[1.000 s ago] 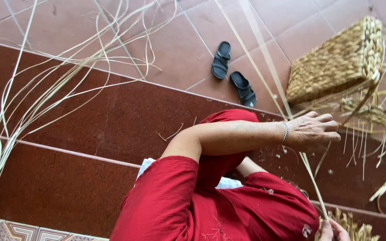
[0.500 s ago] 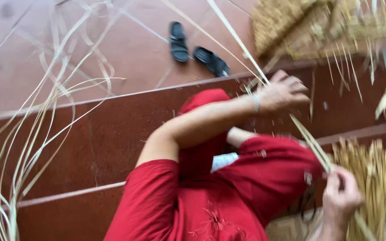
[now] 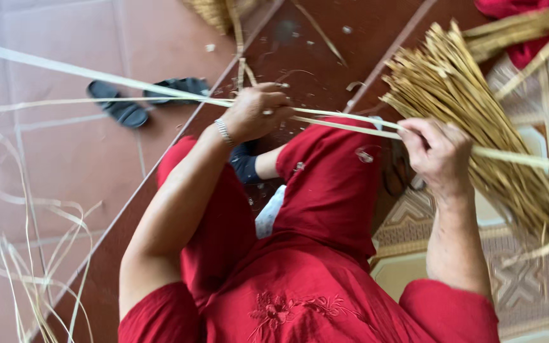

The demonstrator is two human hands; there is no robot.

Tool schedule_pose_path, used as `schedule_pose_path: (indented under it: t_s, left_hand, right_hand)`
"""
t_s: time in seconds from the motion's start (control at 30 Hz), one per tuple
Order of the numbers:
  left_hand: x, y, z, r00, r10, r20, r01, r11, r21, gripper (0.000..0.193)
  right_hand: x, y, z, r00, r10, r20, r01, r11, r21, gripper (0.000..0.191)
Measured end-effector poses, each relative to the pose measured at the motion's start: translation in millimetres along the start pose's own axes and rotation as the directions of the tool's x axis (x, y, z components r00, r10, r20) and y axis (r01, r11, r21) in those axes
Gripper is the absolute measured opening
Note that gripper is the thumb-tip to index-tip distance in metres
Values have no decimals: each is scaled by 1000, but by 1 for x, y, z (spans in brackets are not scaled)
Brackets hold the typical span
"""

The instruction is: The person sits on the floor processing bundles of palm fiber strips. They separate and soften individual strands, gather them into a bundle, twist and align the bundle, then use a small knife to trim and cut the ends of the fibers.

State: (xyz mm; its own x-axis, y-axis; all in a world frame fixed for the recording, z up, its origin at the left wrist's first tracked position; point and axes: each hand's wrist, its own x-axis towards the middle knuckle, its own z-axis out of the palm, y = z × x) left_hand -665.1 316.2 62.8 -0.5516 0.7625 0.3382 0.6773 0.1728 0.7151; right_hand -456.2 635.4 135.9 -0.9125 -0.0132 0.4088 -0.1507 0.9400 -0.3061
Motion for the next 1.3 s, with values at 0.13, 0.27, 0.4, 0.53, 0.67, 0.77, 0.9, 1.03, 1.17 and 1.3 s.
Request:
schedule_pose_path:
  t_s: [0.13,0.27,0.4,0.53,0.67,0.77,0.9,1.03,1.17,1.3]
  left_hand:
    - [1,7,7,999,28,-30,-29,999,-27,7]
    - [3,12,15,995,-103,-10,101,989,-112,10]
    - [7,12,18,986,-168,-5,165,976,-144,9]
    - [6,11,20,969,-236,68,244,956,-161,11]
    - [0,13,26,957,-238,168,266,948,-172,9]
    - [-6,14,29,939,-255,230,300,935,-187,10]
    - [-14,11,26,934,-211,287,281,932,-229,15]
    - [-21,5,16,896,-337,289,387,912,-137,17]
    - [-25,4,8,896,-330,297,378,918,-121,16]
    - [-23,8,2,910,-317,268,362,922,-141,13]
  right_hand:
    - [-4,-1,-2,996,-48,-79,37,989,-142,10]
    - [-15,-5,9,972,-27,-235,-34,967,-251,16]
    - [-33,-7,26,898,81,-432,-159,976,-147,23]
    - [-47,-15,52,793,578,-191,-326,669,668,18]
    - [-52,-26,71,778,621,98,-350,298,888,27]
    - [-44,-26,82,750,654,96,-287,191,939,23]
    - [-42,-18,87,655,752,66,-306,184,934,20]
    - [-48,1,78,553,833,17,-231,135,964,13]
    - [-56,14,62,527,848,-60,-186,183,965,14]
    - [-73,27,64,568,823,-8,-143,108,984,22]
